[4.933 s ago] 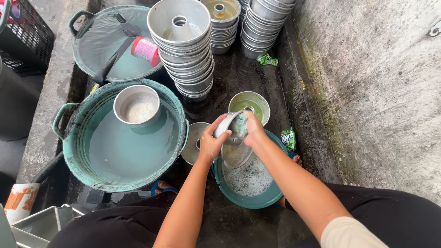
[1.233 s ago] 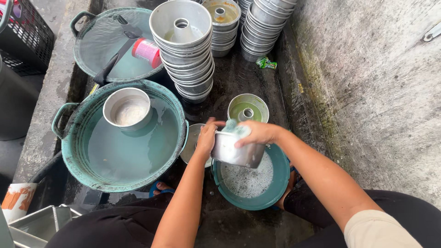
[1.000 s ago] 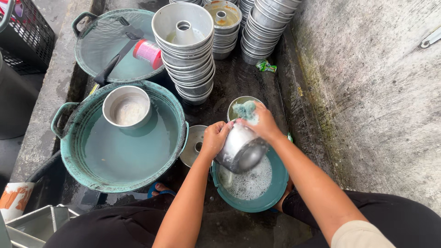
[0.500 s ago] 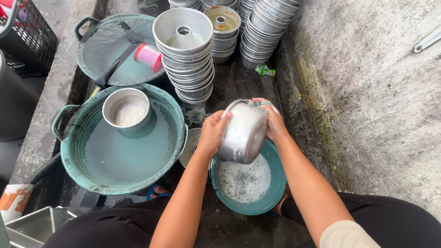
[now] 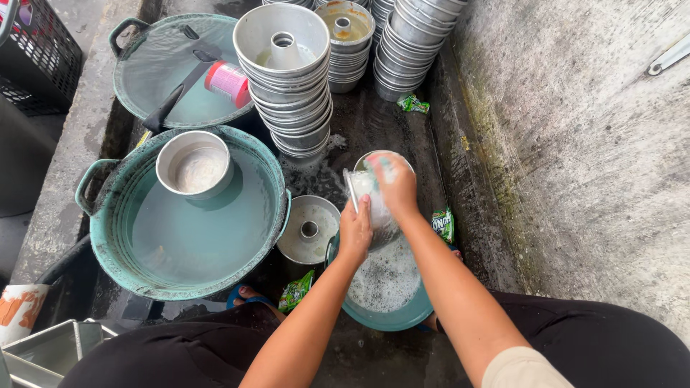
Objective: The person scrubs multiple small metal baking pans with a sponge and soapy water, rinses them in a basin, and places them in a stack. The person handles each pan individually, scrubbing the interior and exterior surfaces.
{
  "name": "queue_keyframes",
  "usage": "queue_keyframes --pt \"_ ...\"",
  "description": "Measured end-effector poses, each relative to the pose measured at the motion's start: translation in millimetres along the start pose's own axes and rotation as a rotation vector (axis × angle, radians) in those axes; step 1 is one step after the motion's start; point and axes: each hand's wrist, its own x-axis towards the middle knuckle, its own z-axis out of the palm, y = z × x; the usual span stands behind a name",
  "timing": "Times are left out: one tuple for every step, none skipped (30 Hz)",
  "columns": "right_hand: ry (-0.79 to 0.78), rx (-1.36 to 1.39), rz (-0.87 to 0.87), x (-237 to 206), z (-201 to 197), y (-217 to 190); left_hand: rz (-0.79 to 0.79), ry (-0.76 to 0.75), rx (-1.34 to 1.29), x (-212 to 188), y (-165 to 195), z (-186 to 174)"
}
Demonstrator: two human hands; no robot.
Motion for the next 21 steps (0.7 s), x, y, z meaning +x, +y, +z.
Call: queue_keyframes --pt "0.010 0.106 -0.028 5.1 -5.4 3.7 -0.042 0.008 0.051 1.8 2.8 -2.2" --pt "0.019 0.214 -0.058 8.4 -10.2 8.7 -0.038 0.046 -0.011 5.8 6.5 -5.4" --pt "0.026 0.324 -0.088 9.8 -13.9 14.7 -0.034 0.084 -0.072 12.8 11.5 -9.7" --pt "-0.036 0.316 -0.176 9.5 -16.4 21.6 -0.034 0.125 -0.137 19.1 15.4 -14.1" --pt "-0.102 0.307 -0.254 8.0 -17.7 29.1 -0.025 0.130 -0.173 24.7 18.9 -20.3" --pt "-0.164 0.301 -0.325 6.0 -18.1 36.9 -0.019 0.133 -0.204 29.5 21.4 -25.7" --pt "-0.205 0.214 -0.151 4.1 -17.8 45.0 -0.010 0.133 -0.236 32.3 22.0 -29.3" --pt "-0.253 0.128 0.015 3.0 -17.4 53.1 0.010 0.135 -0.160 33.5 21.2 -31.0" --pt "-0.308 0.045 0.177 2.7 -17.3 61.1 0.033 0.143 -0.080 32.0 18.9 -32.0" --pt "-0.357 0.155 0.245 3.2 -17.8 69.0 0.056 0.145 -0.002 29.0 15.5 -31.0" --pt "-0.402 0.260 0.318 4.3 -19.3 76.7 0.036 0.079 0.045 25.1 11.8 -28.3" --pt "-0.448 0.364 0.394 5.4 -21.8 84.2 0.012 0.015 0.090 19.7 7.7 -24.3" --pt "-0.436 0.486 0.520 6.0 -25.2 91.5 -0.008 -0.048 0.137 15.2 5.0 -20.6" --pt "-0.424 0.608 0.644 5.9 -29.1 98.5 0.010 -0.110 0.174 10.8 3.1 -16.4" --pt "-0.409 0.732 0.767 4.8 -32.9 105.0 0.028 -0.172 0.212 6.6 2.7 -13.0" --pt "-0.438 0.805 0.776 2.9 -35.8 111.0 0.043 -0.235 0.249 4.2 4.5 -10.9" --pt "-0.464 0.879 0.786 0.5 -37.2 116.4 0.045 -0.260 0.339 3.3 8.5 -10.5" --pt "-0.488 0.956 0.795 -1.8 -36.4 120.9 0.046 -0.287 0.430 3.9 14.8 -12.1" --pt "-0.492 1.035 0.820 -3.5 -33.2 124.7 0.048 -0.315 0.522 5.7 22.7 -14.8" --pt "-0.497 1.116 0.843 -4.1 -27.2 127.6 0.013 -0.316 0.515 8.5 32.5 -19.6" --pt "-0.504 1.195 0.864 -2.9 -18.4 129.8 -0.021 -0.316 0.506 13.5 44.0 -25.5"
